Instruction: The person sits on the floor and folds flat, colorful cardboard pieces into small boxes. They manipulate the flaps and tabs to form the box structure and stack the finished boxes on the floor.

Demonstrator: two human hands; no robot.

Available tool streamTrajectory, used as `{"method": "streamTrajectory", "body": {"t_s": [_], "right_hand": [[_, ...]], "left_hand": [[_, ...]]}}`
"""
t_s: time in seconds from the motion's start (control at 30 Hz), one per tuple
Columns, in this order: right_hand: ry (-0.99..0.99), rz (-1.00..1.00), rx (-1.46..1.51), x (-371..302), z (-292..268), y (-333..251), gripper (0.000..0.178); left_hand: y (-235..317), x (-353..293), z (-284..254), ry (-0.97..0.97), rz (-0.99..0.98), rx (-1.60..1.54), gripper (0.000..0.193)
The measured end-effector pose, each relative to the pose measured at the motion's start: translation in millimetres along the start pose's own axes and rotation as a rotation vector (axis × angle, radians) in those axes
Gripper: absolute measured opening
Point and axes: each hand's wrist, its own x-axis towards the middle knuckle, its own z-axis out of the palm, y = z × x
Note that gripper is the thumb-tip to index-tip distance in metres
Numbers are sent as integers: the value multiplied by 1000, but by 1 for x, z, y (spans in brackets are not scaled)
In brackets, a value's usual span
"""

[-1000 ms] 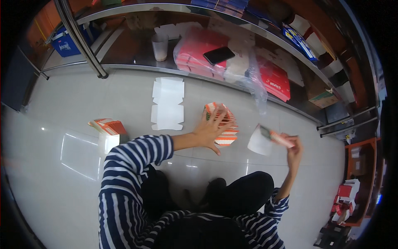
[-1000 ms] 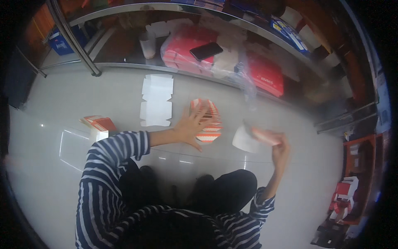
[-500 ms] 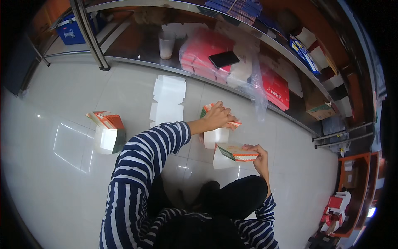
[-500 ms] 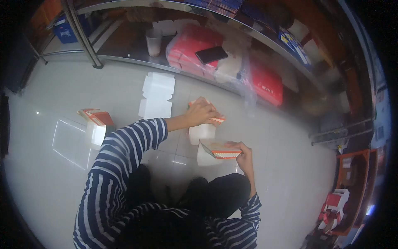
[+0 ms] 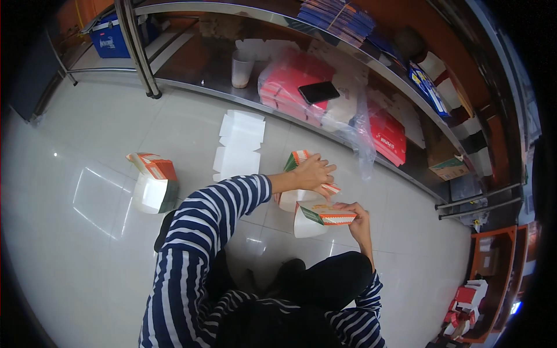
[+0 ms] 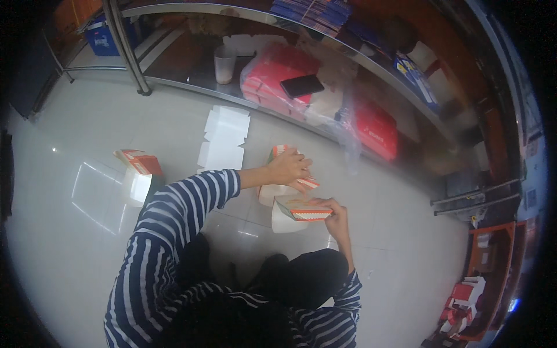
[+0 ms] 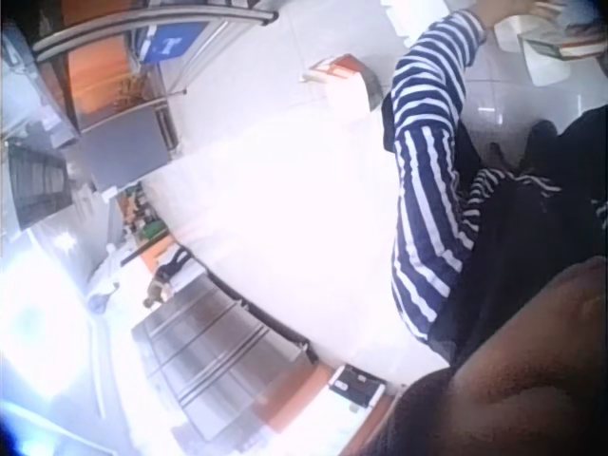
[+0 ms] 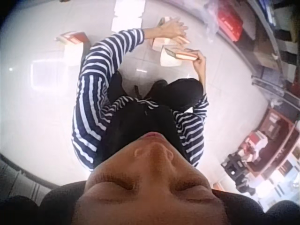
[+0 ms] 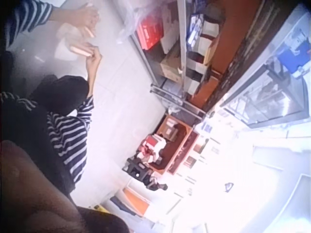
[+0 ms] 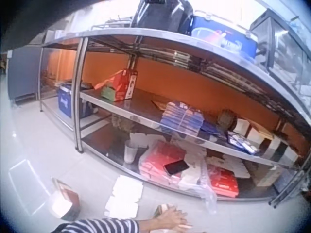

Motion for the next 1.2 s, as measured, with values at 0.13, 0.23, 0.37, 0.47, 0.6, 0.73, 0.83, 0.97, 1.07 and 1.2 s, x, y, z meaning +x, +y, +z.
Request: {"method": "streamTrajectory", "body": {"t_s": [0.13,0.23,0.37,0.47,0.6,0.73,0.83,0.97,1.07,1.2], "right_hand": [[30,45,22,-5,1,-3,33],[17,21,-31,-8,1,-1,32],[20,43,-10,-7,3,-8,26],[27,63,2,-7,5,-11,24],[6,46,22,-10,5,-4,24],[6,56,-11,-5,9,-10,27],[-1,-6,3,-3,10,-13,29],[67,-92,-69,3,1,-7,13],[118,-143,-78,12,4,-8,11],[96,-212,-166,26,17,33,15]], "left_hand": [[-5,-13,10,-11,-52,-79,41],[-2,-19,-5,-15,34,-98,43],[-7,-28,-6,-35,130,-37,42],[-12,-39,-1,-80,115,-94,37],[-9,-38,-11,-118,-22,-235,26],[-1,-29,-6,-26,-92,-164,31],[-2,-25,12,95,-144,-172,34],[-9,-19,28,252,-86,-117,28],[-12,-16,28,236,-18,-80,23],[-17,-12,28,222,37,-74,19]]}}
